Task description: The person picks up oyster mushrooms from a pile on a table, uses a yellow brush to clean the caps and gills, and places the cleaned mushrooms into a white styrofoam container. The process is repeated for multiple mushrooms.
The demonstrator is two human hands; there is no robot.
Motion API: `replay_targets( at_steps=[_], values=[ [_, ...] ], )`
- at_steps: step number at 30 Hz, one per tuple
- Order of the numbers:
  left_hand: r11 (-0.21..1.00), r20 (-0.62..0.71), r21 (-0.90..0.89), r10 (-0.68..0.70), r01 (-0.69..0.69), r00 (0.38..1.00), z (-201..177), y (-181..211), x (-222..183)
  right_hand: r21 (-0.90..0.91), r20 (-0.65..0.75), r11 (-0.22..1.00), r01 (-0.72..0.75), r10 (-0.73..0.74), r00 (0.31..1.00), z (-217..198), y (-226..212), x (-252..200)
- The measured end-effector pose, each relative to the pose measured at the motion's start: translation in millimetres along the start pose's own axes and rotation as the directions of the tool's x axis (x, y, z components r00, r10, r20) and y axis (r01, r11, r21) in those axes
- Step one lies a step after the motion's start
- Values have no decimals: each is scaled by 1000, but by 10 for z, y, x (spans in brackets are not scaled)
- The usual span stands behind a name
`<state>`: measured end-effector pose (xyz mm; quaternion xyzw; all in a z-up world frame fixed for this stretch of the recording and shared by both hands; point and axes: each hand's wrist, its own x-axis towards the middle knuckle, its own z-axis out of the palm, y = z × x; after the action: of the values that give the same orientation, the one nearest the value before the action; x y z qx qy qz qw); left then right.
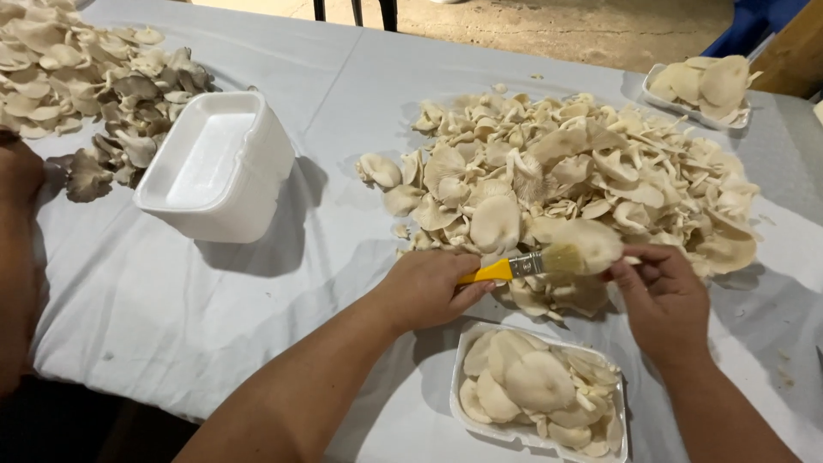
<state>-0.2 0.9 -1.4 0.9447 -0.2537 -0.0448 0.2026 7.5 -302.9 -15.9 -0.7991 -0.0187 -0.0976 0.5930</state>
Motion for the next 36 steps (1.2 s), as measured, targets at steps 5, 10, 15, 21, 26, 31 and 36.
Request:
replay_targets(
  at_steps=[5, 10, 15, 21, 26, 31, 36],
  values=[
    [999, -15, 16, -47, 47, 999, -14, -4, 9, 67, -116, 976, 206, -198, 973, -86, 223, 91],
    [993, 8, 17, -115, 115, 993, -49, 15, 9, 135, -121, 964, 227, -212, 970, -91, 179, 85],
    [993, -25, 21, -115, 116, 993, -26, -5, 14, 140, -107, 970, 199, -185, 977, -70, 114, 83],
    [999, -6, -22, -33, 33, 999, -4, -6, 4, 94, -85, 975, 202, -194, 977, -54, 187, 111],
    [1000, 5, -8, 20, -20, 1000, 4, -2, 7, 37, 17, 981, 193, -194, 981, -26, 157, 38],
    [1000, 21, -9, -1, 1, 1000, -7, 10, 19, -25, 22, 980, 195, -195, 981, -24, 159, 26],
    [1000, 2, 0, 8, -8, 1000, 50, -19, 13, -115, 26, 981, 154, -152, 988, -7, 90, -1]
  ],
)
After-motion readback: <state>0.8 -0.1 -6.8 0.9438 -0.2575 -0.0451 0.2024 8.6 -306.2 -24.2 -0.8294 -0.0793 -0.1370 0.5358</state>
